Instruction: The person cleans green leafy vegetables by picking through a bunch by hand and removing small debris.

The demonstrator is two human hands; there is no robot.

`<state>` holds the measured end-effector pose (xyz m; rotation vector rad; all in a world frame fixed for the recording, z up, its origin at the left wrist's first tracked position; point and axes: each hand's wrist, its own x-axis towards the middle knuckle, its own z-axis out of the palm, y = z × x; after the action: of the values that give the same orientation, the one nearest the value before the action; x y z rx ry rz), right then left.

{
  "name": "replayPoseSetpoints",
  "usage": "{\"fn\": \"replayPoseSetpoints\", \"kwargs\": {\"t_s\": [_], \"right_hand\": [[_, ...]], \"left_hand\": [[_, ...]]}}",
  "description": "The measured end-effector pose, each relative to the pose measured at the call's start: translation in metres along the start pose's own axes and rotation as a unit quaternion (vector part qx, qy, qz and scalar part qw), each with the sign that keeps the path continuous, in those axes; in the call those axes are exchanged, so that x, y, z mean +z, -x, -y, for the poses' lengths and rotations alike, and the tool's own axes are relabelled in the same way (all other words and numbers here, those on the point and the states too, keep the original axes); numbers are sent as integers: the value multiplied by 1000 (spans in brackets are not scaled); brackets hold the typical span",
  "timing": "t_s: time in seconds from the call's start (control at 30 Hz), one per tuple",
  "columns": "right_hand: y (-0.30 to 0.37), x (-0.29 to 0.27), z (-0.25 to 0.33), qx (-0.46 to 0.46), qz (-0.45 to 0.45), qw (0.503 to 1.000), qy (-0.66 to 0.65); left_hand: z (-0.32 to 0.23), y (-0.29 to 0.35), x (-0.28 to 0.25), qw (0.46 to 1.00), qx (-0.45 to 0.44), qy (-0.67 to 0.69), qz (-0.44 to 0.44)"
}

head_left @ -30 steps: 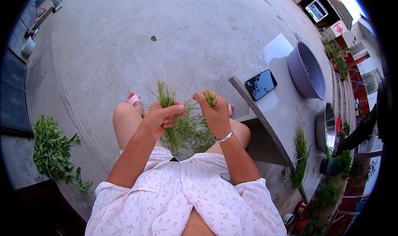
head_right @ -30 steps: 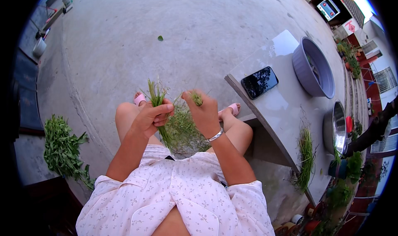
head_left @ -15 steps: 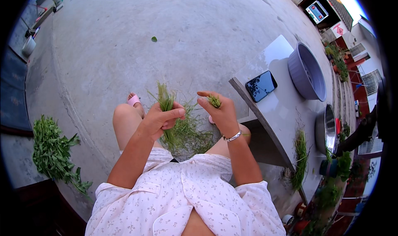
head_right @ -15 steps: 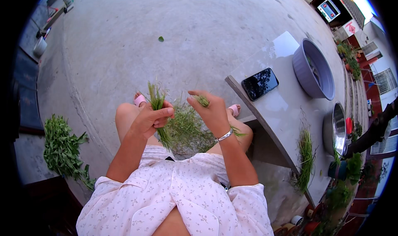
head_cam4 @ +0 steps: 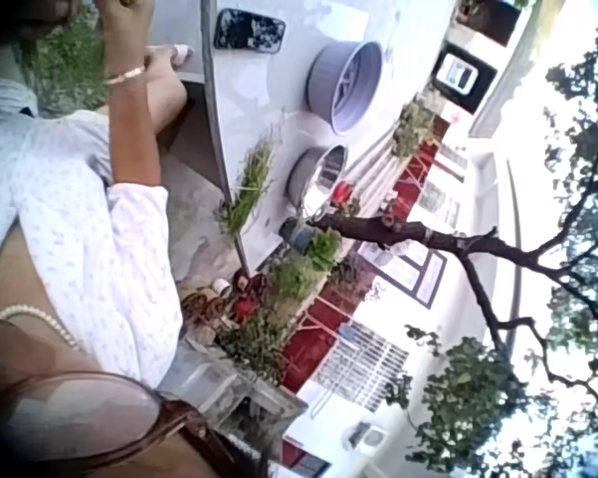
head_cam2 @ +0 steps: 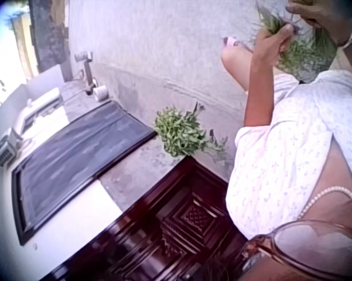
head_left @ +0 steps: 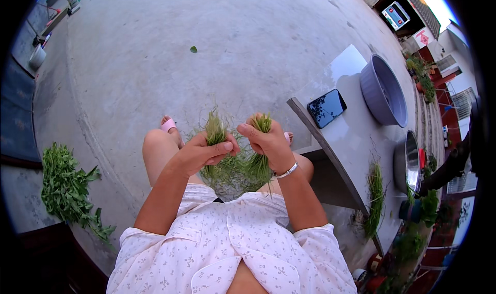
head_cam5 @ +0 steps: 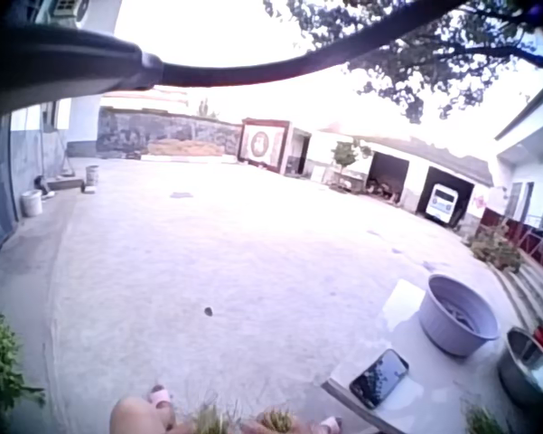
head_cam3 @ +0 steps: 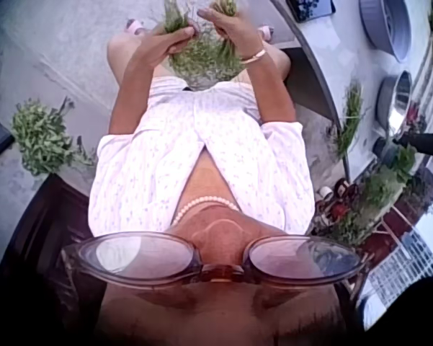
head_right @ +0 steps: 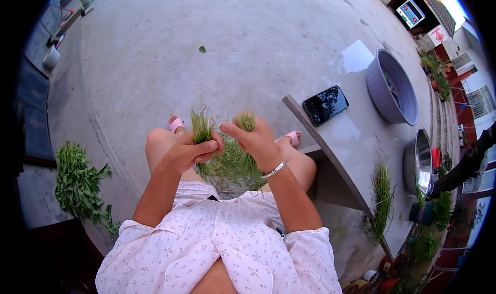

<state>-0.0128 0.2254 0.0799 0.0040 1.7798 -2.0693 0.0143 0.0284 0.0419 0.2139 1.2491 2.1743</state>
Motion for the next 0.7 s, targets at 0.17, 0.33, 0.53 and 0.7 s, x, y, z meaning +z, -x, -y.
{"fn": "replayPoseSetpoints", "kwargs": {"t_s": [0.17,0.33,0.53,0.7], "right_hand": [[-3,9,-9,4,19,1000,14],[-1,8,-6,2,9,1000,3],[0,5,-10,-2,-25,999,-31],[-1,-5,-8,-5,-67,992,-107]], "left_hand": [[2,-2,2,1000,-11,-20,-3],[6,-2,1,998,16,48,-48],[4,-2,-3,982,24,110,-152],[6,-5,-10,967,22,127,-219]]}}
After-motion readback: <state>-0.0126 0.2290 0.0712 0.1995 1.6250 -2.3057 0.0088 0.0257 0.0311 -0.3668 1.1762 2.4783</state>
